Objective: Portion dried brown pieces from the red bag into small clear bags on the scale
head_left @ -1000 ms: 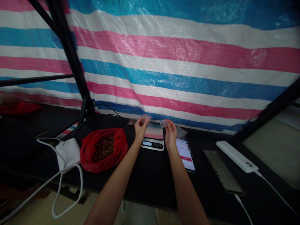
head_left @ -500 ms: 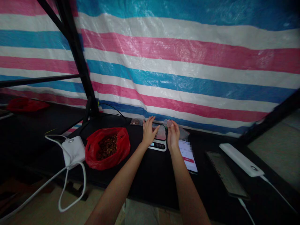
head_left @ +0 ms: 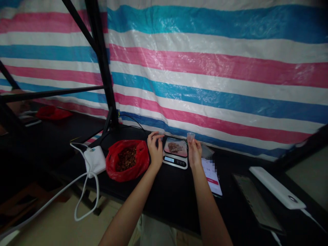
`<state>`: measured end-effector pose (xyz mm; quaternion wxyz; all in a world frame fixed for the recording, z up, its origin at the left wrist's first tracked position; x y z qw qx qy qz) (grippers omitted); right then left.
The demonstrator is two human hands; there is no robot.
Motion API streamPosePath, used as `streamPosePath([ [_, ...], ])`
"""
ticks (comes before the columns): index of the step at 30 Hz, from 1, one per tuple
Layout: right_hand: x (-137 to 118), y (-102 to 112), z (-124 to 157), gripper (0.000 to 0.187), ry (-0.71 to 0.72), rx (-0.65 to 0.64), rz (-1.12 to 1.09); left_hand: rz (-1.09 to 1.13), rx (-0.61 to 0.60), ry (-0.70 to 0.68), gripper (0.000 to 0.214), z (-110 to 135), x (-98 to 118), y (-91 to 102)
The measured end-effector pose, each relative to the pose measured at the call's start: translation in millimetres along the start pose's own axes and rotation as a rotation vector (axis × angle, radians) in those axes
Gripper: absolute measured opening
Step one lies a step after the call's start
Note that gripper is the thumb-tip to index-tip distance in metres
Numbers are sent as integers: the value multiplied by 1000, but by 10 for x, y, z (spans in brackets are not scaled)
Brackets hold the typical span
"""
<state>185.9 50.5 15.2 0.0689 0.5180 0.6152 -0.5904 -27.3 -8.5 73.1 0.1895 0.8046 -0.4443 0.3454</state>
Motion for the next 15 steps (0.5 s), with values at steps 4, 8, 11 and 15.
streamPosePath([
  [4,-23,-144,99,42,-78,-131,12,-94,60,4,17,364,151,748],
  [8,-25,-267,186,49,-102,-253,71,-281,258,117,15,760,-45,1540],
  [11,9,-331,243,44,-125,-289,137,-198,298,291,36,861,-370,1850],
  [15,38,-520,401,43,-97,-411,330,31,270,598,55,785,-714,1870],
])
Point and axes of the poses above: each hand's wrist, its own z-axis away from the middle knuckle, its own y-axis out of the back of the hand, x = y × z, the point moved 4 cm from there along -z, towards the middle knuckle
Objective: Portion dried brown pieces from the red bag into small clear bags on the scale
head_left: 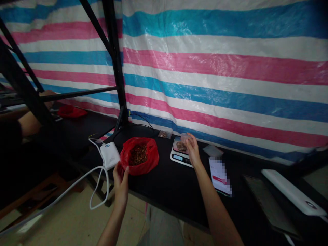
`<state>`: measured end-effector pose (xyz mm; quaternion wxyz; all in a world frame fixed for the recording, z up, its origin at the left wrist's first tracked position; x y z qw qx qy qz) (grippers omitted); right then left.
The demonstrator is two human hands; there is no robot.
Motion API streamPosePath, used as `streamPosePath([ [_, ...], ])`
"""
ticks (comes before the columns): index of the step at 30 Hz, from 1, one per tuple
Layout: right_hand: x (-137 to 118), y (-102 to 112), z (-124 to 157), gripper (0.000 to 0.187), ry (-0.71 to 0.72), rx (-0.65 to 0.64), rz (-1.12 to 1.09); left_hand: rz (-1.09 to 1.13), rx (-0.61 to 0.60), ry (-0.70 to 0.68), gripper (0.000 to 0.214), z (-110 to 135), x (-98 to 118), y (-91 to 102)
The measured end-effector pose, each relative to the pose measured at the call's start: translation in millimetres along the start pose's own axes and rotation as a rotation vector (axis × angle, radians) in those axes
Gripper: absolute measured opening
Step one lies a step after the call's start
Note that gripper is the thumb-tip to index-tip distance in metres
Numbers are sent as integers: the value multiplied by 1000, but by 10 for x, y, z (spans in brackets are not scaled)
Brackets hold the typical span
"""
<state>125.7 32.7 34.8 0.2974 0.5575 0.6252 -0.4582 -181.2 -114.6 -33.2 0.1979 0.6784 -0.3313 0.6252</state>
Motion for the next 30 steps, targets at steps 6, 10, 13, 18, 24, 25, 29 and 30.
streamPosePath([
  [6,-163,-895,267,29,157,-419,346,173,-175,209,47,-153,-90,-292],
  [10,-243,-1586,519,29,399,-862,777,263,-116,227,41,-217,-251,-328],
  [13,-216,-1870,597,28,560,-1039,1153,301,-85,181,41,-243,-333,-312],
  [18,-100,-1992,562,29,614,-1138,1483,338,-88,175,41,-216,-311,-304],
  [24,-63,-1996,591,21,630,-1200,1393,443,-101,237,38,-162,-216,-343],
  [25,-57,-1984,594,21,611,-1204,1380,474,-94,259,38,-157,-208,-350],
  [29,-18,-1923,597,25,546,-1218,1305,586,-53,343,35,-136,-173,-377],
  [30,-7,-1907,596,26,534,-1215,1280,608,-38,353,33,-133,-164,-385],
])
Point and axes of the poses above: each hand's wrist, its own z-axis away from the middle knuckle, its own y-axis out of the back of the hand, x = y × z, the point moved 4 cm from there along -z, towards the middle knuckle
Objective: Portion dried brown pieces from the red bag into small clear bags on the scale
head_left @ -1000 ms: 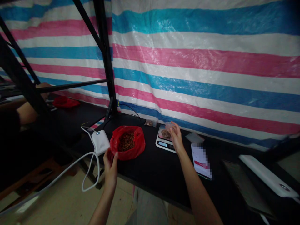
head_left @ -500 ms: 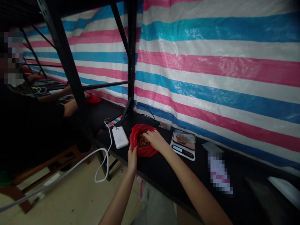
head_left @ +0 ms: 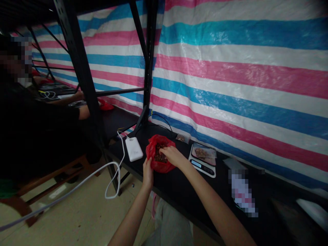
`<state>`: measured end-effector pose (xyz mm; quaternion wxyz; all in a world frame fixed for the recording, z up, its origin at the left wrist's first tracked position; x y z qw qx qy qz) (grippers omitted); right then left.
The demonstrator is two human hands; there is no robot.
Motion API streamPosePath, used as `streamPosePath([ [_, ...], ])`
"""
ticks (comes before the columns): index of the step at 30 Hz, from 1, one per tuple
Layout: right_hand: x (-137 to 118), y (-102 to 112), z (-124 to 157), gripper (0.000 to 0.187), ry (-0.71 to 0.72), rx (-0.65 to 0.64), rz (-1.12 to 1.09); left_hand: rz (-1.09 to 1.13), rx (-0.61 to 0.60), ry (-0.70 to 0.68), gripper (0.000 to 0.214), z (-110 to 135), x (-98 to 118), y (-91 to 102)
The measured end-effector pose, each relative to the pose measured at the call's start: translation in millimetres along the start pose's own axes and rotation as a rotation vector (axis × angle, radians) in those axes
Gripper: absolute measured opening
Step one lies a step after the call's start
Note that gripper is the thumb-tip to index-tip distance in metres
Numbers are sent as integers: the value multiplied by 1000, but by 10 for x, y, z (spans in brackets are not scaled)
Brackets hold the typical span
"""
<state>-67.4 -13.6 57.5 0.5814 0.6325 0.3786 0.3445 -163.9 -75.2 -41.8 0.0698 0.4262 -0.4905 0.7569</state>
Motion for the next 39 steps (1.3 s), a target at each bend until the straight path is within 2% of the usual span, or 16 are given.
streamPosePath([
  [5,55,-50,50,32,-19,37,-158,133,67,-30,24,6,-7,-57],
  [14,111,-165,103,31,-95,166,-619,181,47,-72,28,-3,-40,-138],
  [23,74,-305,97,25,-129,274,-977,-139,-78,-181,40,17,-9,-164],
  [27,119,-348,125,32,-181,397,-1141,-258,-31,-221,44,46,60,-148],
  [31,236,-314,246,44,-221,559,-1283,-459,98,-396,51,196,223,-130],
  [33,332,-259,352,44,-242,626,-1328,-580,152,-538,58,360,337,-173],
  [35,467,-191,495,43,-291,689,-1348,-680,154,-700,62,559,437,-274],
  [37,638,-124,678,42,-355,754,-1343,-747,51,-857,56,736,477,-445],
  [39,834,-71,898,42,-414,832,-1336,-815,-161,-941,43,829,411,-679],
])
Point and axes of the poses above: each hand's wrist, its own z-axis away from the middle knuckle, its own y-axis out of the back of the hand, x = y × z, the point moved 4 cm from there along -z, towards the middle knuckle
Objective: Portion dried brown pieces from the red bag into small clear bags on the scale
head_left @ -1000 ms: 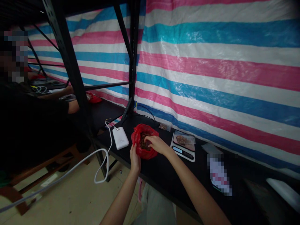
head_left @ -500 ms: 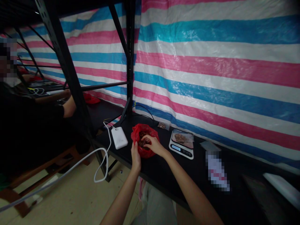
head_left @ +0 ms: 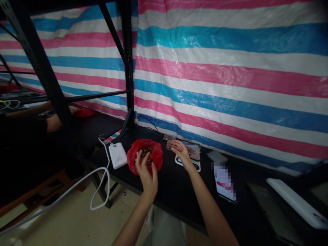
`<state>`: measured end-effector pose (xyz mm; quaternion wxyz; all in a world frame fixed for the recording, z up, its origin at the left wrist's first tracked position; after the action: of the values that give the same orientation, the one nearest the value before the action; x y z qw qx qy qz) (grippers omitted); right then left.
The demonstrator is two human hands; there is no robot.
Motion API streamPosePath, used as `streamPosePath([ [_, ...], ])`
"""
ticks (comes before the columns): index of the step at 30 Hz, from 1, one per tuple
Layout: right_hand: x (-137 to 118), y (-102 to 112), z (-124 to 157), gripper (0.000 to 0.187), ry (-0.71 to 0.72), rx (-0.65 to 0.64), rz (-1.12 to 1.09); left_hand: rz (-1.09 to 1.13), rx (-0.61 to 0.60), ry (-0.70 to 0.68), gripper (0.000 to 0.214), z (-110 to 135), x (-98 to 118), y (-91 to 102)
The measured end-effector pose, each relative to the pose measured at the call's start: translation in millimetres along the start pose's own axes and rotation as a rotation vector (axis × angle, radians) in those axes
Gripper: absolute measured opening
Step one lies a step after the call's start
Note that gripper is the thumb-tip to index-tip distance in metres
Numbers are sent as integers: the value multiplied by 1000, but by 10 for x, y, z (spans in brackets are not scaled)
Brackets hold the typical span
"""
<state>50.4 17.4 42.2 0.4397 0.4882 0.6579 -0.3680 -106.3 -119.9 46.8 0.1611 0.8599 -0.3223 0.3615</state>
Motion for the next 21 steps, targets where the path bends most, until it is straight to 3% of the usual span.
streamPosePath([
  [2,-30,319,11,44,11,104,-16,34,-242,-113,35,-22,91,-322],
  [6,-54,889,94,48,76,338,-92,94,-668,-273,35,-109,78,-1164],
  [9,-32,1154,164,48,101,460,-132,104,-856,-322,49,-162,0,-1781],
  [12,28,1308,195,46,104,551,-158,77,-958,-288,63,-139,-78,-2245],
  [16,91,1420,190,38,121,630,-127,74,-1026,-253,65,-32,-146,-2552],
  [21,57,1453,192,36,159,662,-44,282,-939,-115,51,-6,-193,-2583],
])
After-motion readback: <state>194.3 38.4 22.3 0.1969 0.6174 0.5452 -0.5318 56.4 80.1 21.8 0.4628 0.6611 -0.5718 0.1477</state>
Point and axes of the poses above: each hand's wrist, its own z-axis away from the middle knuckle, its own y-axis out of the back of the hand, x = y × z, the point moved 4 cm from there along -z, towards the middle knuckle
